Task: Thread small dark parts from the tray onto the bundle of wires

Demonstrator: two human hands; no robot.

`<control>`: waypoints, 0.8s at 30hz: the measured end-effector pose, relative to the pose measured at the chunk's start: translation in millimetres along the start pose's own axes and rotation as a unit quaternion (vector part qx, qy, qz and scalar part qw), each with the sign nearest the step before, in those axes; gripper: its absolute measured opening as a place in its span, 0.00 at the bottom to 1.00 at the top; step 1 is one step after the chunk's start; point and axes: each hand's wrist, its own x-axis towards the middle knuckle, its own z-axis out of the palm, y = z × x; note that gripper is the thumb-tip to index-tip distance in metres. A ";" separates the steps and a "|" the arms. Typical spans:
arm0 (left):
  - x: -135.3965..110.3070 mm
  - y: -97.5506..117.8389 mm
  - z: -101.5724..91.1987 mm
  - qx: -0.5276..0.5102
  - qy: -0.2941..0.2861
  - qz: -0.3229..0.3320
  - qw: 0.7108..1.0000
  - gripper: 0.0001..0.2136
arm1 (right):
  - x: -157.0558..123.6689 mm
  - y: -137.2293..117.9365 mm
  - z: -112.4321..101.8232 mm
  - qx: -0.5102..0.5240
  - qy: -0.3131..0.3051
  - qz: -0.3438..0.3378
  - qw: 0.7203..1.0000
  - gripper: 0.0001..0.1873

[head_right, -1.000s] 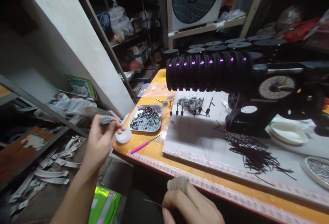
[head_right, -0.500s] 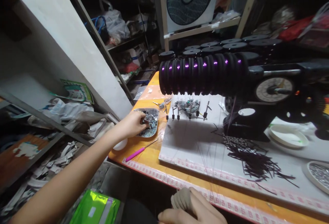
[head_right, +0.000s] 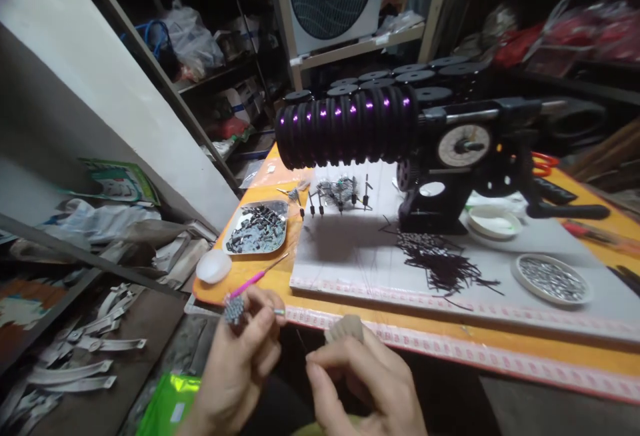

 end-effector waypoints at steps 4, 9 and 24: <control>-30.5 -37.1 10.6 -0.164 0.029 -0.086 0.982 0.16 | -3.2 -8.3 1.8 0.043 -0.053 0.041 0.997 0.09; -41.5 -51.6 13.0 -0.193 0.036 -0.075 0.978 0.13 | -4.8 -16.1 0.9 0.068 -0.107 0.045 0.991 0.08; -50.0 -56.4 13.6 -0.189 0.075 -0.038 0.978 0.12 | -6.0 -24.5 -1.5 0.051 -0.099 0.035 0.993 0.11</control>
